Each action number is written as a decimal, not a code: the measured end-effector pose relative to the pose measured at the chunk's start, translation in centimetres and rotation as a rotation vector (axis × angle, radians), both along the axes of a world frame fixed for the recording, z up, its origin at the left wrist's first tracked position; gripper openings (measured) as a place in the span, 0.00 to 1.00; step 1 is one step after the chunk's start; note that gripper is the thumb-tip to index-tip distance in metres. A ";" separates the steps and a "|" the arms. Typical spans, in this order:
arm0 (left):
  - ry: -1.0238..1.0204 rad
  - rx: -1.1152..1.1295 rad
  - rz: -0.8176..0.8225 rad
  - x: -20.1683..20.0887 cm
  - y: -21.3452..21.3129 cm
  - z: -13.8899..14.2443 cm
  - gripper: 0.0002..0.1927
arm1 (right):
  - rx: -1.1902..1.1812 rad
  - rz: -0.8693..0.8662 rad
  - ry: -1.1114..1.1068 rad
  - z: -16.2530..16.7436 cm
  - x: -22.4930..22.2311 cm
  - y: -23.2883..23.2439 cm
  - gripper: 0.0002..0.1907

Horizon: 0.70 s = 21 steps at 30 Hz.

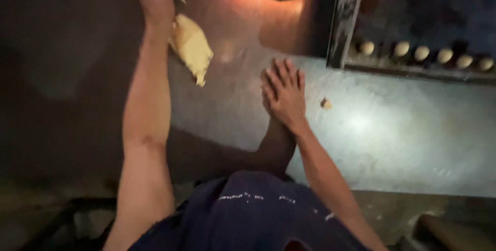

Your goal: The person pinches small pieces from scraps of dough on a metal worktable and rolls each piece between both palms into a round ball, placing the finished dough balls onto a baking tray. The person repeats this portioning and shaping cycle across the table, filling the tray with rows of dough balls.

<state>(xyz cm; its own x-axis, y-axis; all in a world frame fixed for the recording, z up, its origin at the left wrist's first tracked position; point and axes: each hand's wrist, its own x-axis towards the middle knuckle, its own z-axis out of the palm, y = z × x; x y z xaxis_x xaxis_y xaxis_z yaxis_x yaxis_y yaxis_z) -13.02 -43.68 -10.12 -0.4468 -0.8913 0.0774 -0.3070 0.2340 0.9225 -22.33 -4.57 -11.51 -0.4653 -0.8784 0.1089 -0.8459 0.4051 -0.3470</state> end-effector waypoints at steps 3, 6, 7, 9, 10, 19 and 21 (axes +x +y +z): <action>0.254 0.065 -0.086 6.2 9.1 0.7 0.12 | -0.025 0.016 -0.027 0.7 0.0 0.1 0.26; 0.377 -0.098 -0.142 10.0 17.4 2.4 0.14 | -0.194 0.049 -0.125 2.2 1.0 1.0 0.31; 0.284 -0.159 -0.185 10.7 20.0 2.9 0.14 | -0.274 0.108 -0.278 2.8 1.6 1.8 0.32; 0.275 0.036 -0.225 10.6 25.3 3.3 0.15 | -0.450 0.243 -0.568 4.0 2.8 3.3 0.34; 0.342 0.297 -0.225 10.4 27.8 3.3 0.16 | -0.435 0.287 -0.514 4.5 3.6 4.2 0.34; 0.478 0.576 -0.096 7.3 42.7 -1.2 0.14 | -0.364 0.250 -0.326 8.3 5.7 14.6 0.29; 0.438 0.489 -0.067 5.3 44.4 -1.4 0.14 | -0.368 0.222 -0.322 8.5 5.3 16.4 0.28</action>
